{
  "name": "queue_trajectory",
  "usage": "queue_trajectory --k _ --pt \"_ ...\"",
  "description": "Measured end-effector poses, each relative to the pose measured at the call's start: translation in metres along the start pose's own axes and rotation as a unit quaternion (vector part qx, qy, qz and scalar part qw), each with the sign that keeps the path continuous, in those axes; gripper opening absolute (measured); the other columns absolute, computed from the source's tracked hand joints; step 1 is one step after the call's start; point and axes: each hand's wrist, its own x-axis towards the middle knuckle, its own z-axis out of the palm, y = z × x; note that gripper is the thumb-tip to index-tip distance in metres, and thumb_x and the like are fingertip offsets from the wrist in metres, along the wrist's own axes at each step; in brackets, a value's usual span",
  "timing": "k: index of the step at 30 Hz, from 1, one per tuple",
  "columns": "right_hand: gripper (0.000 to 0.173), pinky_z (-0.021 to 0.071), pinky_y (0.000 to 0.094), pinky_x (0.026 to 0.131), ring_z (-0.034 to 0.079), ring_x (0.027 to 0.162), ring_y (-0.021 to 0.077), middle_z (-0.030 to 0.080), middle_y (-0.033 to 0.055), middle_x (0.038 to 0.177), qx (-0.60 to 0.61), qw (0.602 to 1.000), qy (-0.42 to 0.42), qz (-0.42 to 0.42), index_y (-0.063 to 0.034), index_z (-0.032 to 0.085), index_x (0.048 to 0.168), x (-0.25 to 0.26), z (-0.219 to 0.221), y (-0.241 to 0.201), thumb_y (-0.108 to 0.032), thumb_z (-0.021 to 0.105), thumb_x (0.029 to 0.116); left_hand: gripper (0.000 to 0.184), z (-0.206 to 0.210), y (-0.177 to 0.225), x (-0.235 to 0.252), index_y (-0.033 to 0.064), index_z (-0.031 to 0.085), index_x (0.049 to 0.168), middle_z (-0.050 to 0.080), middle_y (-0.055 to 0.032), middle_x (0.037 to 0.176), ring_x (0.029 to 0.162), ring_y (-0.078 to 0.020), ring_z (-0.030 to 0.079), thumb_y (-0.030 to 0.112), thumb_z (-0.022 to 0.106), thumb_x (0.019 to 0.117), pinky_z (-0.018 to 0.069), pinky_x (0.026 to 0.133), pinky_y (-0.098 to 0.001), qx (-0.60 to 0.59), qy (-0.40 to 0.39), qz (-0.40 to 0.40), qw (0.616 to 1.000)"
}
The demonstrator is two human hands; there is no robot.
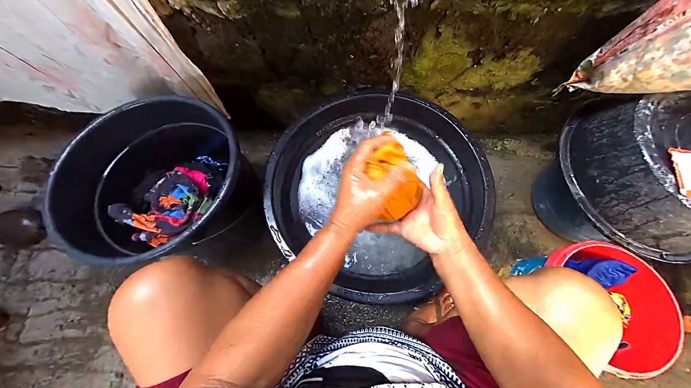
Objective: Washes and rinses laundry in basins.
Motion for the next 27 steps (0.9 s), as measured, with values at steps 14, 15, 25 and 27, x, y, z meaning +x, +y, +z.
queue_trajectory --k 14,15,25,27 --pt "0.024 0.0438 0.0314 0.061 0.053 0.063 0.0090 0.054 -0.0014 0.065 -0.509 0.728 0.158 -0.431 -0.0105 0.055 0.068 0.037 0.050 -0.053 -0.019 0.069 0.0854 0.045 0.055 0.033 0.029 0.0097 0.060 0.110 0.065 -0.0025 0.089 0.083 -0.0124 0.066 0.033 0.022 0.1128 0.0579 0.076 -0.0347 -0.281 0.136 -0.166 0.935" --pt "0.024 0.0443 0.0369 0.061 0.056 0.064 0.0139 0.056 0.0026 0.066 -0.557 0.695 0.147 -0.431 -0.0086 0.057 0.069 0.035 0.050 -0.057 -0.021 0.068 0.0853 0.047 0.055 0.036 0.029 0.0128 0.060 0.105 0.065 -0.0024 0.086 0.081 -0.0145 0.066 0.035 0.019 0.1117 0.0577 0.073 -0.0371 -0.333 0.114 -0.197 0.915" --pt "0.028 0.0567 0.0296 0.082 0.065 0.086 0.0039 0.068 0.0003 0.093 -0.568 0.667 0.289 -0.386 -0.0047 0.069 0.099 -0.103 -0.046 -0.126 -0.033 0.069 0.0980 0.057 0.018 0.063 0.058 0.0250 0.041 0.156 0.055 -0.0109 0.145 0.123 -0.0296 0.061 0.055 0.030 0.1090 0.0553 0.093 -0.0510 -0.147 -0.298 -0.279 0.901" --pt "0.041 0.0553 0.0416 0.085 0.066 0.093 0.0169 0.067 0.0120 0.101 -0.647 0.568 0.391 -0.324 -0.0017 0.066 0.105 -0.166 -0.097 -0.155 -0.043 0.065 0.0998 0.055 -0.038 0.069 0.070 0.0227 0.041 0.156 0.051 -0.0082 0.152 0.133 -0.0273 0.055 0.048 0.045 0.1073 0.0515 0.102 -0.0515 0.028 -0.243 -0.229 0.942"
